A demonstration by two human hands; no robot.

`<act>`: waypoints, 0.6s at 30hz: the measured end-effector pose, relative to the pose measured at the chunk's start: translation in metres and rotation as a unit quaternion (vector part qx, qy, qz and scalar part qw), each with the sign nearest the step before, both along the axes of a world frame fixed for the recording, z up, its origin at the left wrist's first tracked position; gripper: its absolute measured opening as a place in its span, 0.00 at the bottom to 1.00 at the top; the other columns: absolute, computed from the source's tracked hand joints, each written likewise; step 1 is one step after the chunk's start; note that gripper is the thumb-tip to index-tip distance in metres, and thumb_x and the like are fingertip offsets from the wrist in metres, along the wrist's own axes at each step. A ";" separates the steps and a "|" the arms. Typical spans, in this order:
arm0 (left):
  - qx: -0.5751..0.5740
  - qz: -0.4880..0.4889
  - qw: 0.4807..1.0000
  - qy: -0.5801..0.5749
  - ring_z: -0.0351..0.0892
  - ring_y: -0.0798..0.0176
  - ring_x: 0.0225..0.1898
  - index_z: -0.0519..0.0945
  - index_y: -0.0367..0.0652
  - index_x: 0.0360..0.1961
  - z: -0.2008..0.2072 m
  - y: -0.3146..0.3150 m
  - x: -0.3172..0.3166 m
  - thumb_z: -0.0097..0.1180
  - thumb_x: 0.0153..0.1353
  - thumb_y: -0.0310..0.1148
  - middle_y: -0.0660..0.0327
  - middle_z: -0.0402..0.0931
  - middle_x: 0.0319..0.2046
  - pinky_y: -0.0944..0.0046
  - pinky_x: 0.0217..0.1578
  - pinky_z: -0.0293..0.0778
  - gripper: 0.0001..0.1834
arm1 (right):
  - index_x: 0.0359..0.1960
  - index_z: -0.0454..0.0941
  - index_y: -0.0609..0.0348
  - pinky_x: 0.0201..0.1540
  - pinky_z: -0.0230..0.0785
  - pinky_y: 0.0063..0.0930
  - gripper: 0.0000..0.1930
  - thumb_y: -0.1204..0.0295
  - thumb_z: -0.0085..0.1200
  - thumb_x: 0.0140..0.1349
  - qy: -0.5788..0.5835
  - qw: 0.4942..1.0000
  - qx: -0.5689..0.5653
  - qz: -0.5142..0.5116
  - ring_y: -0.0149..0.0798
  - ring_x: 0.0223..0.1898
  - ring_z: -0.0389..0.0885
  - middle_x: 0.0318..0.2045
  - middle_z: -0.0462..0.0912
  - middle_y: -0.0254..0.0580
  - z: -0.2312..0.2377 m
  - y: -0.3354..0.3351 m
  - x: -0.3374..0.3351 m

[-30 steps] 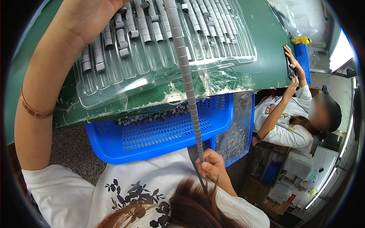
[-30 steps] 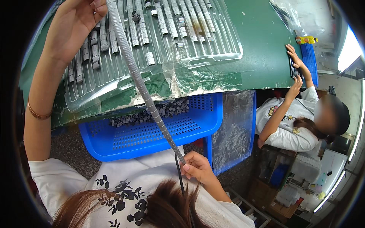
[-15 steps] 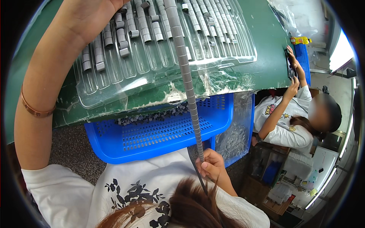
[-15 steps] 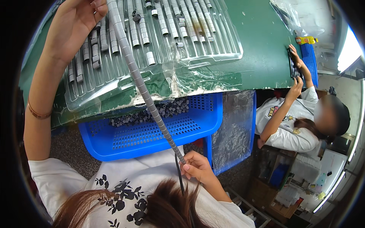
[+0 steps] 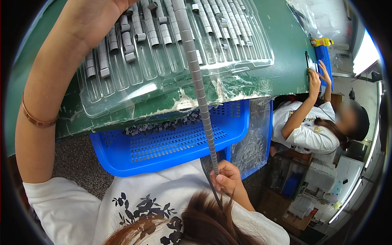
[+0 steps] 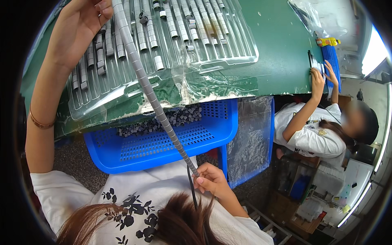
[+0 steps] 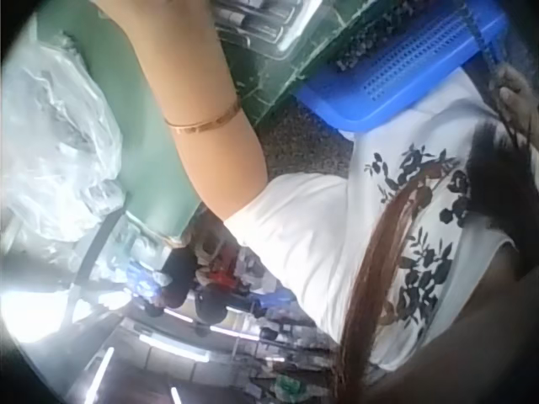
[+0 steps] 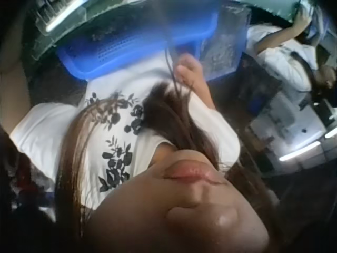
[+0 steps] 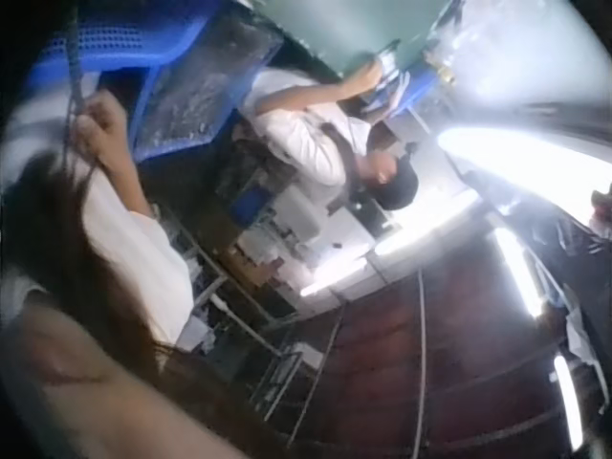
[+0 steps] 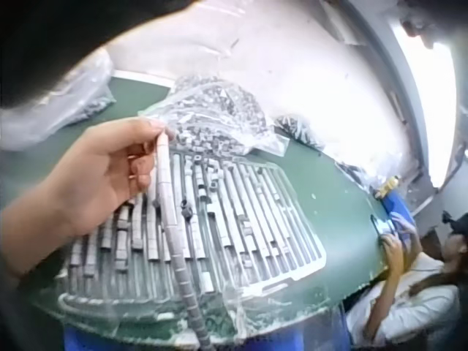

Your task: The recorder is picking up small metal components from a tray and arranging them into a rack at a workstation.

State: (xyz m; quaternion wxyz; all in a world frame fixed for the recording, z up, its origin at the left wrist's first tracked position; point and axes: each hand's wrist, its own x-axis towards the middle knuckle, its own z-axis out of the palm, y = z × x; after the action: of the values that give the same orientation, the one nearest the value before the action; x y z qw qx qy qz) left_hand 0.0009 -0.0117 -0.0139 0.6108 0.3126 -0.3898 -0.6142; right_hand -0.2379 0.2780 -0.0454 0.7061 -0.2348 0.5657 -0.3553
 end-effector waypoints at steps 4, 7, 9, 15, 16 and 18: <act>-0.013 -0.007 1.000 0.001 0.61 0.76 0.18 0.73 0.37 0.29 0.004 0.005 -0.002 0.45 0.53 0.31 0.70 0.64 0.15 0.77 0.23 0.61 0.08 | 0.32 0.67 0.63 0.19 0.57 0.13 0.07 0.73 0.48 0.55 0.006 1.000 0.006 -0.001 0.23 0.17 0.67 0.20 0.73 0.39 0.000 0.001 -0.001; 0.001 -0.015 1.000 0.008 0.61 0.76 0.18 0.74 0.38 0.29 0.006 0.006 -0.002 0.45 0.53 0.31 0.70 0.64 0.15 0.77 0.22 0.61 0.08 | 0.32 0.67 0.63 0.19 0.57 0.13 0.07 0.73 0.48 0.55 0.005 1.000 0.005 0.001 0.23 0.17 0.67 0.20 0.73 0.39 -0.001 0.001 -0.001; -0.009 -0.009 1.000 0.005 0.61 0.76 0.18 0.74 0.38 0.29 0.002 0.002 -0.001 0.45 0.53 0.31 0.70 0.64 0.15 0.77 0.22 0.61 0.08 | 0.32 0.67 0.63 0.19 0.57 0.13 0.07 0.73 0.48 0.55 0.002 1.000 0.004 0.001 0.23 0.17 0.67 0.21 0.73 0.39 -0.001 0.000 -0.001; 0.029 0.001 1.000 -0.012 0.61 0.76 0.17 0.73 0.39 0.28 0.004 -0.002 0.001 0.46 0.53 0.32 0.70 0.64 0.14 0.76 0.22 0.60 0.08 | 0.32 0.66 0.63 0.18 0.57 0.12 0.07 0.73 0.47 0.55 -0.003 1.000 -0.006 0.010 0.22 0.17 0.67 0.21 0.73 0.39 -0.001 -0.002 -0.001; 0.029 -0.001 1.000 -0.010 0.61 0.76 0.17 0.73 0.39 0.28 0.002 -0.003 0.000 0.46 0.53 0.32 0.70 0.64 0.14 0.76 0.22 0.60 0.08 | 0.32 0.66 0.63 0.18 0.57 0.12 0.06 0.74 0.47 0.55 -0.004 1.000 -0.009 0.013 0.22 0.17 0.67 0.21 0.73 0.39 -0.001 -0.001 -0.001; -0.018 -0.012 1.000 -0.001 0.61 0.76 0.17 0.73 0.40 0.28 -0.002 -0.004 -0.003 0.46 0.53 0.32 0.70 0.63 0.14 0.76 0.23 0.60 0.08 | 0.32 0.66 0.63 0.18 0.57 0.12 0.06 0.74 0.47 0.55 -0.001 1.000 -0.008 0.010 0.22 0.17 0.67 0.21 0.73 0.39 0.000 -0.002 -0.002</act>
State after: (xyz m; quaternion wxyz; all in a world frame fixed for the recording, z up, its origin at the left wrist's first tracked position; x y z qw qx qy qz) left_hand -0.0018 -0.0161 -0.0161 0.6086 0.2971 -0.4054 -0.6140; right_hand -0.2400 0.2761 -0.0456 0.7085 -0.2454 0.5595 -0.3532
